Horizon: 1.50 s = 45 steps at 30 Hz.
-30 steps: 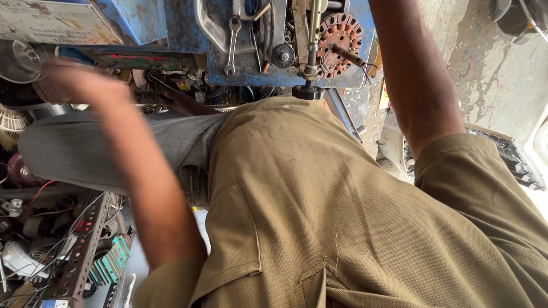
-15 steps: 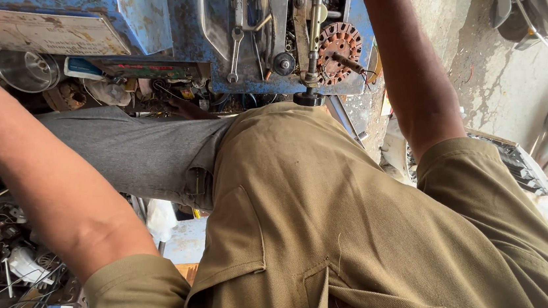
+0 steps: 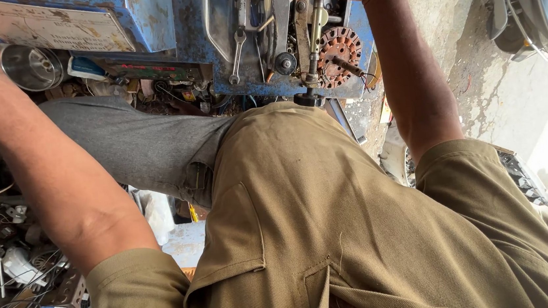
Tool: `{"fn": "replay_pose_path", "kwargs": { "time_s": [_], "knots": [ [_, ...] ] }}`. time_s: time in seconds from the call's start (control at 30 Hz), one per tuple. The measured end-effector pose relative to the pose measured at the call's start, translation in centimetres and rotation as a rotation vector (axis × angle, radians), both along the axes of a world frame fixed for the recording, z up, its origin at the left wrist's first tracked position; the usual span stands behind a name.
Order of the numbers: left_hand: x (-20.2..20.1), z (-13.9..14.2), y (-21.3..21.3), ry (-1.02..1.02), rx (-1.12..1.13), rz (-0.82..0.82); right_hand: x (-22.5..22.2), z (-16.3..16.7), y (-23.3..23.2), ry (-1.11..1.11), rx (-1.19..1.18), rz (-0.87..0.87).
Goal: The person operates a blue motor winding machine, holding a stator core in the left hand and turning a crank with the right hand to wind copper wire around the stator slots. The person repeatedly adjusts the stator and the winding mechanism to continue the process.
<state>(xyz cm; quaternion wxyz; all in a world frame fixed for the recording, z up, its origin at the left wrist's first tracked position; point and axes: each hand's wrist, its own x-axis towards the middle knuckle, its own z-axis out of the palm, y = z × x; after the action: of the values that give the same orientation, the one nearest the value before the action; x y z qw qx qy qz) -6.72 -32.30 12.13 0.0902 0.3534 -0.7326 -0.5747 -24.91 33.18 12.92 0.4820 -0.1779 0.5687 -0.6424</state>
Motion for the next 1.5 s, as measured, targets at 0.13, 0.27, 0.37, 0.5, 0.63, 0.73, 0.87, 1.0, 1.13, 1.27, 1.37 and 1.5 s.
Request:
{"fn": "replay_pose_path", "kwargs": {
  "time_s": [0.13, 0.27, 0.37, 0.5, 0.63, 0.73, 0.87, 1.0, 1.13, 1.27, 1.37, 1.5],
  "knots": [
    [-0.1, 0.4, 0.2, 0.009, -0.001, 0.001, 0.0, 0.2, 0.1, 0.001, -0.013, -0.009],
    [-0.1, 0.6, 0.5, 0.023, -0.005, 0.003, 0.1, 0.3, 0.1, 0.003, -0.025, -0.014],
    [-0.2, 0.8, 0.6, 0.033, -0.010, 0.002, 0.1, 0.4, 0.0, 0.004, -0.040, -0.020],
    [-0.4, 1.1, 0.9, 0.048, -0.008, 0.001, 0.2, 0.5, -0.3, 0.007, -0.055, -0.030],
    [-0.6, 1.1, 1.1, 0.067, -0.007, 0.004, 0.1, 0.6, -0.5, 0.008, -0.073, -0.034],
    [-0.7, 1.2, 1.1, 0.076, -0.007, 0.007, 0.1, 0.7, -0.6, 0.004, -0.087, -0.040],
    [-0.6, 1.3, 1.3, 0.093, -0.009, 0.013, 0.1, 0.9, -0.8, 0.000, -0.109, -0.050],
    [-0.7, 1.7, 1.6, 0.114, -0.008, 0.013, 0.0, 1.1, -1.1, -0.008, -0.134, -0.060],
    [-0.7, 1.7, 1.7, 0.180, -0.016, 0.009, -0.1, 1.2, -1.5, -0.018, -0.162, -0.064],
    [-0.7, 0.8, 1.2, 0.151, 0.027, 0.101, -0.2, 1.2, -1.9, -0.038, -0.215, -0.076],
    [-0.9, 0.4, 0.9, 0.153, 0.050, 0.085, -0.2, 1.3, -2.0, -0.079, -0.267, -0.100],
    [-1.4, 0.6, 1.0, 0.145, 0.052, 0.060, 0.1, 1.6, -2.3, -0.186, -0.343, -0.112]
  ]
}}
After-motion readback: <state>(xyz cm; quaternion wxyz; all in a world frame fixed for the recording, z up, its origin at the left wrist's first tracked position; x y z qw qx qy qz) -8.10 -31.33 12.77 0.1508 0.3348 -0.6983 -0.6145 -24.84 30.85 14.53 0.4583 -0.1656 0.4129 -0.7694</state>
